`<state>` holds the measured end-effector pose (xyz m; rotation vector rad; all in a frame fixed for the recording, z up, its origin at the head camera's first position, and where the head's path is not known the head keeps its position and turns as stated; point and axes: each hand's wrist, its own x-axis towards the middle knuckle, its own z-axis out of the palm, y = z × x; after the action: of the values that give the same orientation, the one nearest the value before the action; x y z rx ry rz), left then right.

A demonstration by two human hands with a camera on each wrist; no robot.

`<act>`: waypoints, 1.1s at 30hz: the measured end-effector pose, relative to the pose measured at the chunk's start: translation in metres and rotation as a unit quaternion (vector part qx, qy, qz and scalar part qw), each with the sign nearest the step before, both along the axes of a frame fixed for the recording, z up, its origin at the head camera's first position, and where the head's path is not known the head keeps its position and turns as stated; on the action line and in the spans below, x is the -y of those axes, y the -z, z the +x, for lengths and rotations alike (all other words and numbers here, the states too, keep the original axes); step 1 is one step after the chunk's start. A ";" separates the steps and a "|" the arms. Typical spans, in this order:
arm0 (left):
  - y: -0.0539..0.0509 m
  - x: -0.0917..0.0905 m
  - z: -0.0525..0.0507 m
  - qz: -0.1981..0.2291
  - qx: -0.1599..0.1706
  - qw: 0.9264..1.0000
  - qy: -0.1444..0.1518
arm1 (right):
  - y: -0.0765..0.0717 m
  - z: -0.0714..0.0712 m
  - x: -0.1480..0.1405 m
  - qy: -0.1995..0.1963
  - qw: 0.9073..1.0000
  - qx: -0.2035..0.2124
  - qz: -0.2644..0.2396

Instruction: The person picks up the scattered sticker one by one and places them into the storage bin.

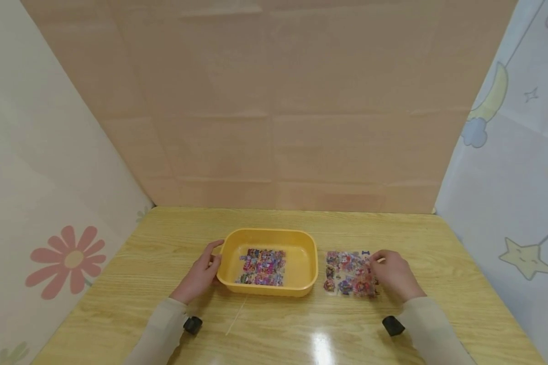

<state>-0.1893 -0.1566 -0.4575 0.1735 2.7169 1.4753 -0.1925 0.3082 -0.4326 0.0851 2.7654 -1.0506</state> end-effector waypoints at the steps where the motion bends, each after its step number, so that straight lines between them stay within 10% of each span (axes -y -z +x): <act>1: 0.000 0.000 0.000 0.000 0.001 1.000 0.000 | 0.000 0.000 0.000 0.001 1.000 0.001 -0.008; 33: -0.001 -0.001 0.001 0.012 0.007 1.000 -0.002 | -0.012 0.000 -0.006 0.026 0.997 0.006 -0.070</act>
<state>-0.1880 -0.1558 -0.4568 0.1592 2.6908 1.5057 -0.1924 0.3141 -0.4211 0.1453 2.6844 -1.2485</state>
